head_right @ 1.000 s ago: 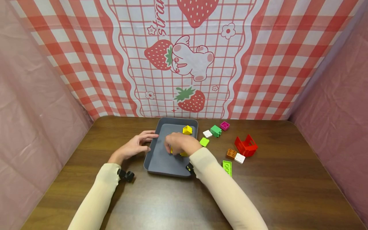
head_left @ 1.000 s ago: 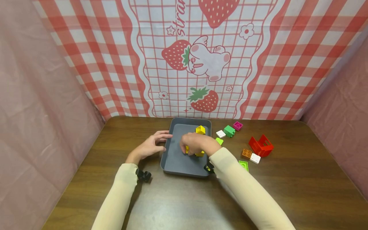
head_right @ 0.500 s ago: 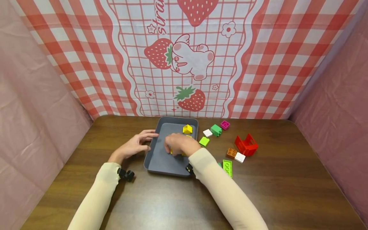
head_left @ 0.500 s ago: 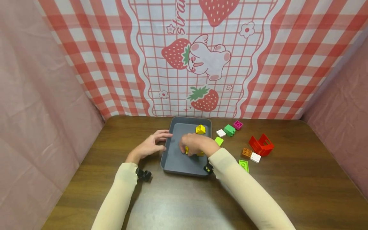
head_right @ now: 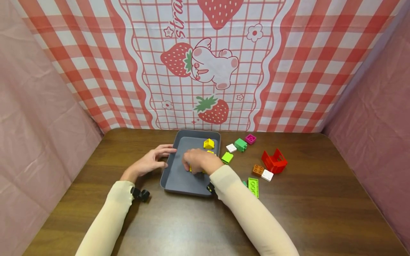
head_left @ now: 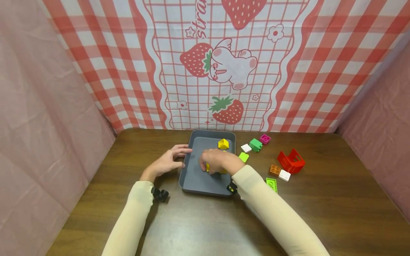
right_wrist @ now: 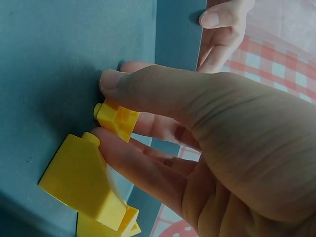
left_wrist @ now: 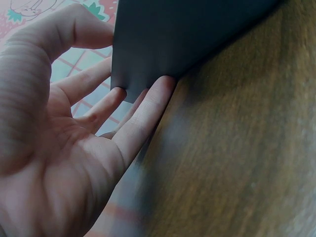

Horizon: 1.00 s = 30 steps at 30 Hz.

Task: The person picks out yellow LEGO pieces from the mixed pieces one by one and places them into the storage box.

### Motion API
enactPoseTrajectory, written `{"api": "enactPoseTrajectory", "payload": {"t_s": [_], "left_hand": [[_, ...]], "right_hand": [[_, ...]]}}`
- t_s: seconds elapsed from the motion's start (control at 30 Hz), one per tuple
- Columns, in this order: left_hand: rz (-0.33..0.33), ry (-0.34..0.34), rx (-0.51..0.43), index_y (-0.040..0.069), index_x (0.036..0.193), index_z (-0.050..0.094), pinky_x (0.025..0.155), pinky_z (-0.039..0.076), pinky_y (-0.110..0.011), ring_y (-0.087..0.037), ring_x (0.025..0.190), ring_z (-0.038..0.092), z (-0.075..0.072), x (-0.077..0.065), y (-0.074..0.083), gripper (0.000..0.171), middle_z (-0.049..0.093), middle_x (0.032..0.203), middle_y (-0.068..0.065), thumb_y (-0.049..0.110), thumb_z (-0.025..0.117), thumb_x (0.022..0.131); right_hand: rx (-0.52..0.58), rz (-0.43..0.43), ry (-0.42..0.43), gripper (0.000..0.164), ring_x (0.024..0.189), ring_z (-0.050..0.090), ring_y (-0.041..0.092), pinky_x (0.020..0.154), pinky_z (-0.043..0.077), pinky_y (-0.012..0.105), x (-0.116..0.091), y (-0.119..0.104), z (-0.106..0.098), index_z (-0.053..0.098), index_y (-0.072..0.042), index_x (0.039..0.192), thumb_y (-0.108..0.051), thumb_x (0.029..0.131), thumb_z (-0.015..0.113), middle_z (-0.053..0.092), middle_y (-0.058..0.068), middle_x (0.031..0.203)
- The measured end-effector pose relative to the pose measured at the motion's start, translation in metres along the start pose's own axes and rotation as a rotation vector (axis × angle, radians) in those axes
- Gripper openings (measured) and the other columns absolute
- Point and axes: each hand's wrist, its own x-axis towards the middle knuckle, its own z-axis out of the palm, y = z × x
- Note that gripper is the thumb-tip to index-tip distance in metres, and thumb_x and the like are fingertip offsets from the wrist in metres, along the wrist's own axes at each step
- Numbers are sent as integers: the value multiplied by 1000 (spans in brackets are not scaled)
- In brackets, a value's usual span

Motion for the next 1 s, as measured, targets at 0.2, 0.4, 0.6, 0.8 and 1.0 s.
{"api": "enactPoseTrajectory", "payload": {"t_s": [0.2, 0.4, 0.6, 0.8, 1.0], "left_hand": [[17, 1, 1, 3, 145, 52, 107, 43, -64, -44, 139, 41, 0, 0, -1, 59, 29, 162, -15, -2, 66, 87], [0, 1, -1, 5, 145, 52, 109, 41, -64, -43, 140, 40, 0, 0, 0, 60, 29, 162, -14, -1, 66, 87], [-12, 5, -5, 6, 144, 53, 110, 39, -65, -42, 140, 40, 0, 0, 0, 60, 30, 161, -12, -1, 67, 86], [-8, 4, -9, 5, 144, 53, 108, 42, -63, -41, 140, 40, 0, 0, -1, 59, 30, 162, -12, -2, 67, 87], [2, 4, 0, 4, 144, 53, 107, 43, -63, -43, 140, 40, 0, 0, -2, 60, 29, 162, -14, -2, 66, 86]], "right_hand": [[-3, 5, -1, 11, 98, 55, 19, 89, 53, 38, 0, 0, 0, 71, -19, 92, -14, 85, 78, 62, 1, 110], [5, 22, -17, 14, 100, 56, 19, 90, 54, 39, 0, -1, -2, 71, -20, 98, -15, 86, 77, 63, 1, 113], [21, 25, -52, 23, 101, 56, 19, 92, 54, 39, 0, -2, -6, 72, -21, 109, -20, 87, 77, 67, 1, 116], [28, 21, -81, 26, 95, 58, 18, 86, 54, 37, 1, -2, -10, 72, -21, 112, -27, 87, 76, 69, 1, 116], [26, 21, -84, 26, 95, 58, 18, 86, 54, 37, 0, -3, -12, 73, -22, 113, -27, 87, 76, 70, 1, 116]]}}
